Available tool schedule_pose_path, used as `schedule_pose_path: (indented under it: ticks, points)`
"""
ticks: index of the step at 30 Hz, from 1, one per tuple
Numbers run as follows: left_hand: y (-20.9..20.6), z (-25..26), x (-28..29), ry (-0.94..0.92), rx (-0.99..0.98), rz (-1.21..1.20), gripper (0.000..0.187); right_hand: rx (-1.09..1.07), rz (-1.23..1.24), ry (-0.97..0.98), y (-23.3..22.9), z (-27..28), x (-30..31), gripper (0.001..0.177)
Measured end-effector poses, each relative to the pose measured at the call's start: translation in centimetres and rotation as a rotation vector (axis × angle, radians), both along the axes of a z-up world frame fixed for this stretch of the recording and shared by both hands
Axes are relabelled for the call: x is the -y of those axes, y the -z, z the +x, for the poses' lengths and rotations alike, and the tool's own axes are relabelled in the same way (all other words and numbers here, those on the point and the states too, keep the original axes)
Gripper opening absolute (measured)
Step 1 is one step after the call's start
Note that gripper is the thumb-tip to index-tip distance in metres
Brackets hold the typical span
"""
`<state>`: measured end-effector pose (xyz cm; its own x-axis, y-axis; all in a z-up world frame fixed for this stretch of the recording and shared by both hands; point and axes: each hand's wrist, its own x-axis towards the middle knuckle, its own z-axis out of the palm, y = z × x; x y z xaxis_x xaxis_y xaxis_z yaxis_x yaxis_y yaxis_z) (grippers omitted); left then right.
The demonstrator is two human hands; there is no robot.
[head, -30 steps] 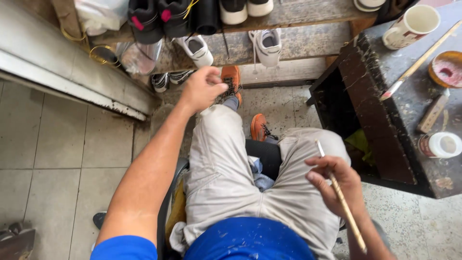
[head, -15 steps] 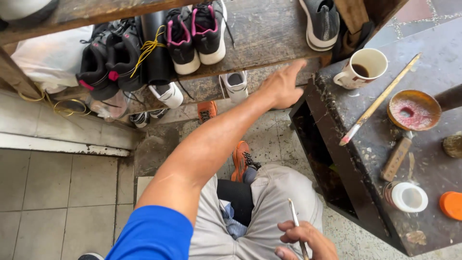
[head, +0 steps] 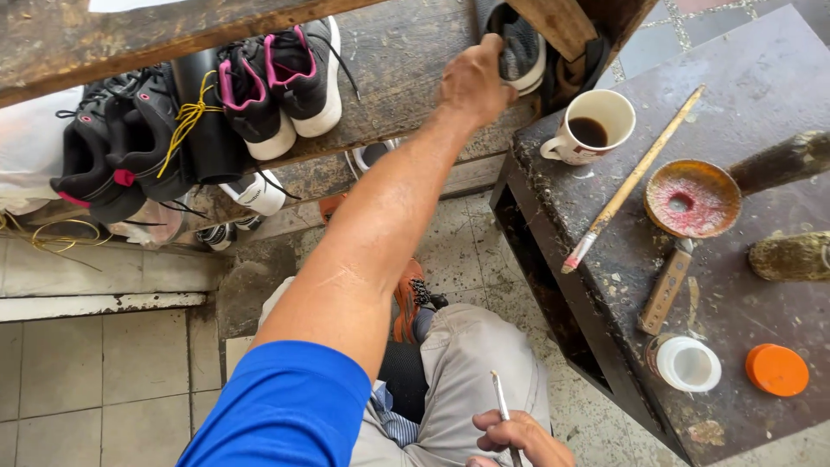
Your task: The person applies glue to the sole of a grey and white sneaker using a small brush, repeatedly dipping the brush into a container and spreading the adhesive along the edges and textured surface. The person then presses the sole sections together and holds them to ensure adhesion.
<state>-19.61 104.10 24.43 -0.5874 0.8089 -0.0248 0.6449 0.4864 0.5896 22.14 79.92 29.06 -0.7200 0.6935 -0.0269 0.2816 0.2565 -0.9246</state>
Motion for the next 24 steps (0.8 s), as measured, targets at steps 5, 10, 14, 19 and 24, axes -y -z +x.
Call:
schedule_pose_path:
  ticks: [5, 10, 14, 19, 24]
  points:
    - [3.0, -1.5, 2.0, 0.039, -0.202, 0.242, 0.043, -0.261, 0.108, 0.012, -0.1, -1.2, -0.2, 0.027]
    - [1.1, 3.5, 12.7, 0.149, -0.205, 0.365, 0.031, -0.173, -0.029, -0.054, 0.7, 0.3, 0.0, 0.018]
    - [-1.0, 9.7, 23.9, 0.25, -0.277, 0.524, 0.033, -0.103, -0.076, 0.019, -0.3, 0.1, 0.5, 0.013]
    - [-1.0, 18.0, 34.4, 0.25, -0.258, 0.662, 0.031, -0.19, -0.136, 0.073, -0.4, -1.0, 1.5, 0.035]
    - [-1.1, 23.5, 40.1, 0.352, -0.299, 0.714, 0.025, -0.361, -0.254, 0.04, 1.1, -0.7, 2.9, 0.053]
